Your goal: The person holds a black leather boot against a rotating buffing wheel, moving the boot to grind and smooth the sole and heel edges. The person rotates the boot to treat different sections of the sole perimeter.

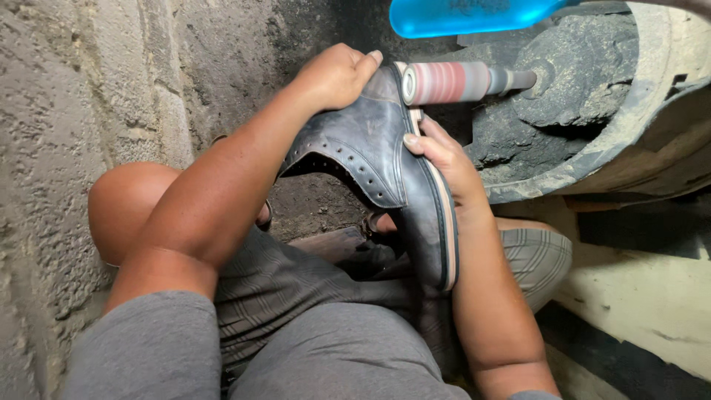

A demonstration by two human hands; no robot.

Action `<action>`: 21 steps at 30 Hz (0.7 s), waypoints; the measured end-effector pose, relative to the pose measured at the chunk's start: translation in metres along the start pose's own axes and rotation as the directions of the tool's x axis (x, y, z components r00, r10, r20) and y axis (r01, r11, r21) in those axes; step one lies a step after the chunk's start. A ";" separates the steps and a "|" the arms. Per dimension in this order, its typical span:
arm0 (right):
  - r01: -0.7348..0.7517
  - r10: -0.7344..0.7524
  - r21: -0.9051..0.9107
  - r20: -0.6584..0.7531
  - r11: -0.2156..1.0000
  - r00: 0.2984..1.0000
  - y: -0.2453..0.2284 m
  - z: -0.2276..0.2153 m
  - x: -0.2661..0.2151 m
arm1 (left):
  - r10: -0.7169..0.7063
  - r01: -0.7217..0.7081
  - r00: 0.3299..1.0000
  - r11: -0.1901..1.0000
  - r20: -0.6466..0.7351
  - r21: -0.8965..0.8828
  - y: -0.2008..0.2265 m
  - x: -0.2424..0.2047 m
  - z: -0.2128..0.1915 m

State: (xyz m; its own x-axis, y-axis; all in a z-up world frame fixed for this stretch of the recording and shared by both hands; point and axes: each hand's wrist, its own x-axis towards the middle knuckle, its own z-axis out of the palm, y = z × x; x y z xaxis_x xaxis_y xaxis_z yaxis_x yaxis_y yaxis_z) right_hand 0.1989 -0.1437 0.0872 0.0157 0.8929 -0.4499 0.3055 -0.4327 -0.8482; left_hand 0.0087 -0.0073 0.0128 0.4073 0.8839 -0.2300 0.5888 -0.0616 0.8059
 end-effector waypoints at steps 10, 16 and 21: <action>0.032 -0.031 -0.044 0.025 0.999 0.999 0.021 -0.004 -0.022 | 0.006 -0.006 1.000 1.000 0.007 0.017 0.014 -0.031 0.009; 0.006 -0.003 0.063 -0.033 0.998 0.999 0.025 0.000 -0.034 | 0.015 -0.015 1.000 0.998 -0.010 0.057 0.019 -0.043 0.013; 0.131 -0.133 0.087 0.014 0.988 0.991 0.049 -0.003 -0.034 | 0.060 -0.056 0.997 0.994 -0.039 0.093 0.021 -0.050 0.016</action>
State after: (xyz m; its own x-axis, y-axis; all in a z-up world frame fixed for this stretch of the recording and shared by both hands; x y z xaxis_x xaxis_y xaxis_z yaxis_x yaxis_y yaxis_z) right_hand 0.2158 -0.1945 0.0619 -0.0382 0.9408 -0.3368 0.2213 -0.3207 -0.9209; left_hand 0.0121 -0.0603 0.0321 0.4142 0.8961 -0.1594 0.6273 -0.1541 0.7634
